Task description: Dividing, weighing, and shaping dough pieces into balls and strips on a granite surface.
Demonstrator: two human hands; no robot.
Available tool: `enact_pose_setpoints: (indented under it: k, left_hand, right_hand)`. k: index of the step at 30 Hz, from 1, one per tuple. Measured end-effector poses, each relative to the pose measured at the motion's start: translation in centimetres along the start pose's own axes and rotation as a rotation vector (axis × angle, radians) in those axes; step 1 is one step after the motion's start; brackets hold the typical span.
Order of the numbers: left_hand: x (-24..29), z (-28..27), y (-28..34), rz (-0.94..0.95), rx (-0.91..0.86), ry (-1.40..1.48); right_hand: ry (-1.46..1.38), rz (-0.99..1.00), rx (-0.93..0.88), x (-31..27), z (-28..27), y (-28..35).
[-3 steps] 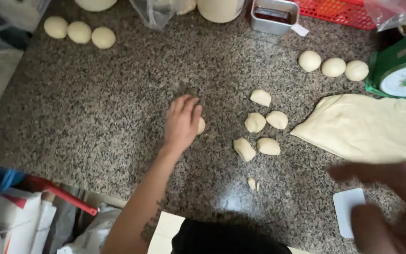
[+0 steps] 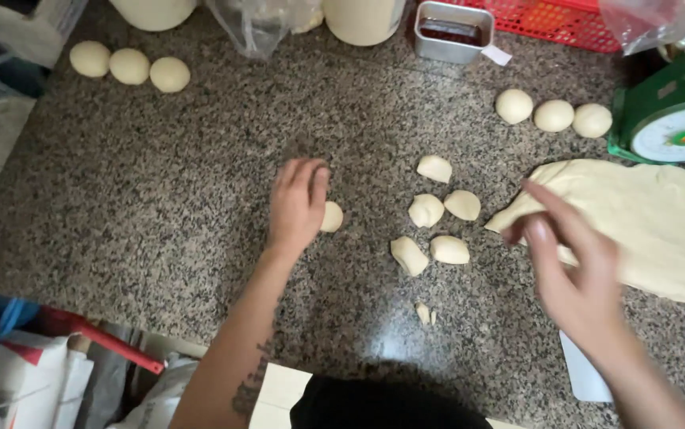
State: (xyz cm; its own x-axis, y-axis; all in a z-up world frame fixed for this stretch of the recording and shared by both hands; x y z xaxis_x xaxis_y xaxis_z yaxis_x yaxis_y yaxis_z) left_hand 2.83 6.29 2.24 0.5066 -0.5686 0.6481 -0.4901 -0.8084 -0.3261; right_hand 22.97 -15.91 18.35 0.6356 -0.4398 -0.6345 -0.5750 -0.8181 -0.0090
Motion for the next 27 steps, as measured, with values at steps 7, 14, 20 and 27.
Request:
enact_pose_setpoints:
  k: [7, 14, 20, 27]
  left_hand:
    - [0.1, 5.1, 2.9, -0.307, -0.254, 0.142]
    - [-1.1, 3.1, 5.2, 0.098, -0.362, -0.125]
    - [0.5, 2.7, 1.2, 0.099, -0.042, -0.202]
    - [-1.2, 1.9, 3.2, 0.077, -0.103, -0.128]
  right_hand:
    - [-0.016, -0.098, 0.094, 10.7, 10.5, -0.3]
    - [0.283, -0.245, 0.160, 11.0, 12.9, 0.6]
    - [0.303, -0.165, 0.112, 12.4, 13.5, 0.7]
    - [0.323, -0.180, 0.124, 13.4, 14.0, 0.0]
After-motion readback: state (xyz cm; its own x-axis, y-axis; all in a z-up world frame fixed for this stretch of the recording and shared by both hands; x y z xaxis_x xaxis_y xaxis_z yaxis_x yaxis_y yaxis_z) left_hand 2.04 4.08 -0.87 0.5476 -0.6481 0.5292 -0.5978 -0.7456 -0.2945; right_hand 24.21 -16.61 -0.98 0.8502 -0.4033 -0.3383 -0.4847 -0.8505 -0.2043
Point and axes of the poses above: each hand's wrist, its own y-axis away from the middle knuckle, its own z-axis out of the palm, x = y × z, the point moved 6 cm from there along -y, towards the middle knuckle, and after that the axes turned 1 degree about -x, right-handed, at the moved point
